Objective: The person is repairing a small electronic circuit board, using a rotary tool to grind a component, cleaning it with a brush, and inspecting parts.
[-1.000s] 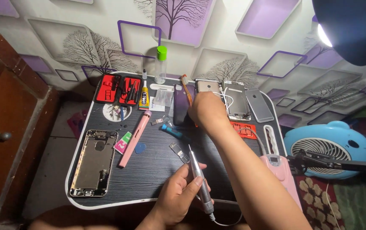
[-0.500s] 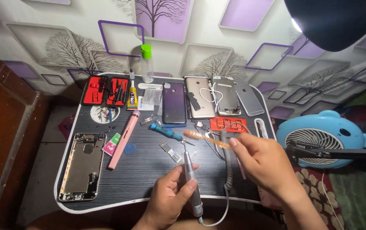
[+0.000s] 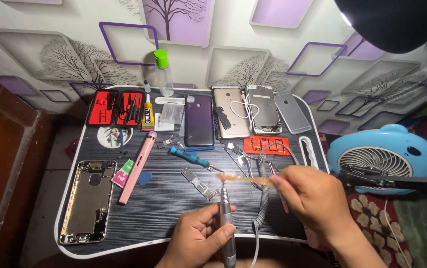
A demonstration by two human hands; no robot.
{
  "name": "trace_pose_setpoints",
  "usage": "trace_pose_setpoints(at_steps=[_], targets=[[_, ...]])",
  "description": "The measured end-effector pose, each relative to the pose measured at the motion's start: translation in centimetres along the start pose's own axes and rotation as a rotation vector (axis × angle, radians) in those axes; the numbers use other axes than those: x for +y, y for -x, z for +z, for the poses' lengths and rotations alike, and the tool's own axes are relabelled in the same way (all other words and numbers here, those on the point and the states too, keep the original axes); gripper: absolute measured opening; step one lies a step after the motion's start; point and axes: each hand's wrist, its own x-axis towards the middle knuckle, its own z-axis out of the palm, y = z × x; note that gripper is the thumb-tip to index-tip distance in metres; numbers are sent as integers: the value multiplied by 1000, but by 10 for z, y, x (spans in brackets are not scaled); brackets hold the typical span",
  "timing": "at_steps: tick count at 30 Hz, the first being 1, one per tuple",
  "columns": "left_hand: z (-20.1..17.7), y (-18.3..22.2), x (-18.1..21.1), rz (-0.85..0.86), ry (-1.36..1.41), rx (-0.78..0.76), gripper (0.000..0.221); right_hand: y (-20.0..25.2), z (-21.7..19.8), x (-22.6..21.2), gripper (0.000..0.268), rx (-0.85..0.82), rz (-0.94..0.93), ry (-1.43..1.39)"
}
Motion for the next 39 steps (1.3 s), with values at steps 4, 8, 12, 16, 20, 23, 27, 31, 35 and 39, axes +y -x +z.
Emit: trace_pose_setpoints(at_steps=[4, 8, 12, 16, 20, 23, 27, 31, 35, 39], targets=[[5, -2, 9, -50, -12, 66, 35, 2, -7, -2, 29, 74, 37, 162], [12, 2, 14, -3, 20, 84, 37, 6, -4, -6, 34, 35, 239, 271], [8, 1, 10, -19, -19, 60, 37, 12, -11, -15, 34, 86, 85, 125], [6, 4, 15, -186, 159, -11, 50, 23, -10, -16, 35, 68, 265, 167], [7, 2, 18, -206, 274, -104, 58, 34, -2, -13, 38, 18, 197, 219], [22, 3, 36, -296, 297, 18, 48, 44, -23, -34, 49, 162, 465, -23], [62, -20, 70, -453, 488, 182, 40, 89, -13, -58, 83, 249, 349, -125], [107, -47, 100, -324, 483, 71, 39, 74, -18, -85, 43, 557, 57, 70], [132, -79, 118, -175, 277, -61, 51, 57, -48, -70, 15, 636, 16, 349], [130, -89, 116, -274, 304, -96, 58, 38, -86, -41, 29, 485, 26, 447]])
